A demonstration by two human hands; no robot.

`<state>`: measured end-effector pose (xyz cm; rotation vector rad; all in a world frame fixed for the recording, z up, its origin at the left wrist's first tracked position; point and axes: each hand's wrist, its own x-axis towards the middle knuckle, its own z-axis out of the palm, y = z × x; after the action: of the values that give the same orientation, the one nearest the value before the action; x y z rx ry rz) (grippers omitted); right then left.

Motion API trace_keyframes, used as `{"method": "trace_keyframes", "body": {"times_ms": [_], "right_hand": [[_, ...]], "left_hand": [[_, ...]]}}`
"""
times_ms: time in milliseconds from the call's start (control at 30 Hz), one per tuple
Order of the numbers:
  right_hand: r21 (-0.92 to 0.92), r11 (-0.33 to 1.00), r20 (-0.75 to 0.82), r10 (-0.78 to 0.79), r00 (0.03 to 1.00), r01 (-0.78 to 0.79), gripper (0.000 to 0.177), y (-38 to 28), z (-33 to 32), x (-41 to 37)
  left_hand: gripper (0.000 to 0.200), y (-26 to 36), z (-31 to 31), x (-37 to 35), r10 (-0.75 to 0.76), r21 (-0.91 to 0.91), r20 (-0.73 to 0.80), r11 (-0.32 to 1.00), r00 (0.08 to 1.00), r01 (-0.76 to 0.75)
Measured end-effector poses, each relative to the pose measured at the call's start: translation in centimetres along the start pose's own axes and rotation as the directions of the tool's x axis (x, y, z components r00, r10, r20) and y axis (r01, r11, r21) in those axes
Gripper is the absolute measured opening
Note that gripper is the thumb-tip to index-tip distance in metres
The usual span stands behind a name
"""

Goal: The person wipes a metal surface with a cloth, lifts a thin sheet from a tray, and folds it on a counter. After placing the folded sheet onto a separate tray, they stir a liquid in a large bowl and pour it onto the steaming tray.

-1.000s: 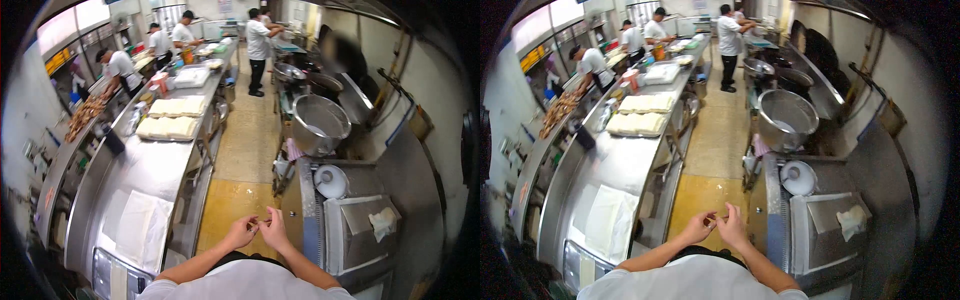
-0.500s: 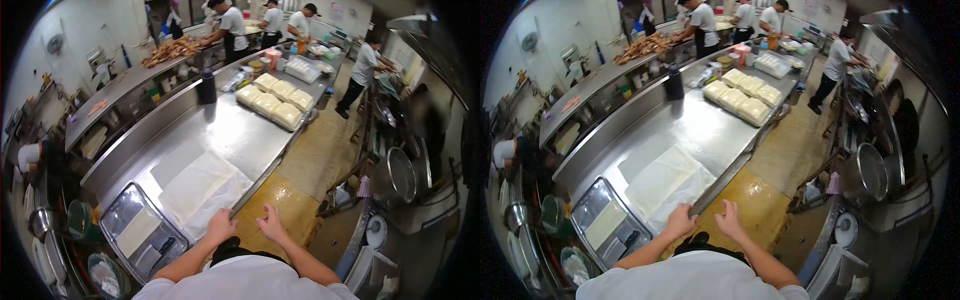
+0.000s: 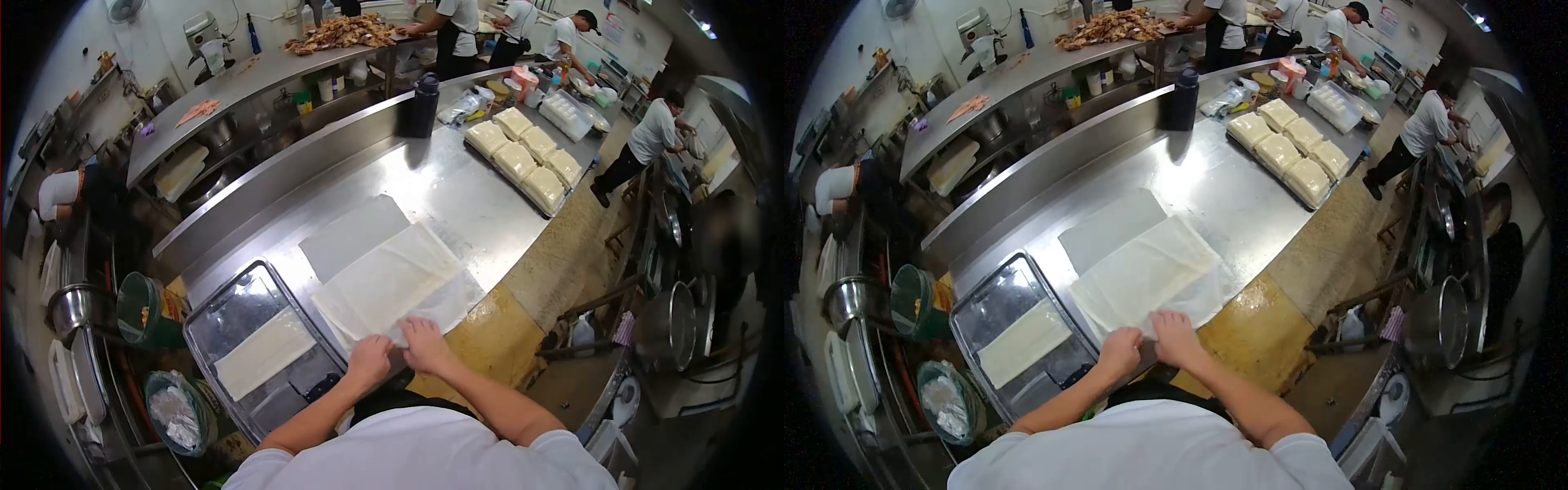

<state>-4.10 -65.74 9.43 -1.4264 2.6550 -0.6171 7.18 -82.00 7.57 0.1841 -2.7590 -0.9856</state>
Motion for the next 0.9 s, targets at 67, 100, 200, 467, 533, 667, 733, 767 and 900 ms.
{"method": "trace_keyframes", "body": {"times_ms": [67,100,200,467,533,667,733,767,900], "right_hand": [[-0.137,0.99,0.023,0.022,0.999,-0.019,0.055,2.5,0.4,2.3],[-0.171,0.984,0.025,0.063,0.998,-0.058,0.048,4.5,-0.1,3.1],[-0.24,0.937,-0.159,0.221,0.962,-0.254,0.024,8.3,-3.1,4.7],[-0.184,0.725,-0.457,0.535,0.711,-0.664,0.013,14.8,-6.1,-3.2],[-0.154,0.65,-0.51,0.593,0.623,-0.744,0.017,15.3,-6.3,-6.7],[-0.087,0.485,-0.475,0.748,0.464,-0.87,0.011,15.2,-7.2,-13.4],[-0.047,0.396,-0.474,0.799,0.369,-0.917,0.012,14.5,-8.0,-16.1],[-0.024,0.37,-0.483,0.809,0.335,-0.929,0.012,14.1,-8.3,-17.4],[0.073,0.255,-0.524,0.833,0.18,-0.964,0.012,12.5,-8.8,-23.3]], "left_hand": [[0.013,0.5,-1.6,1.8,-0.049,-0.103,-0.037,0.994,0.998,0.045],[0.017,1.2,-2.8,2.8,-0.116,-0.129,0.008,0.985,0.993,0.116],[0.029,4.0,-7.0,5.5,-0.224,-0.039,0.194,0.971,0.955,0.235],[0.043,7.0,-3.2,4.9,0.13,0.116,0.508,0.969,0.852,-0.218],[0.045,9.4,-2.6,5.5,0.082,0.004,0.759,0.992,0.646,-0.13],[0.047,12.5,1.0,4.7,0.217,-0.163,0.905,0.971,0.365,-0.174],[0.049,14.3,1.5,4.2,0.285,-0.227,0.904,0.952,0.318,-0.208],[0.052,15.0,2.0,3.8,0.312,-0.274,0.91,0.947,0.273,-0.169],[0.054,17.5,3.7,2.1,0.364,-0.361,0.918,0.931,0.155,-0.051]]}}
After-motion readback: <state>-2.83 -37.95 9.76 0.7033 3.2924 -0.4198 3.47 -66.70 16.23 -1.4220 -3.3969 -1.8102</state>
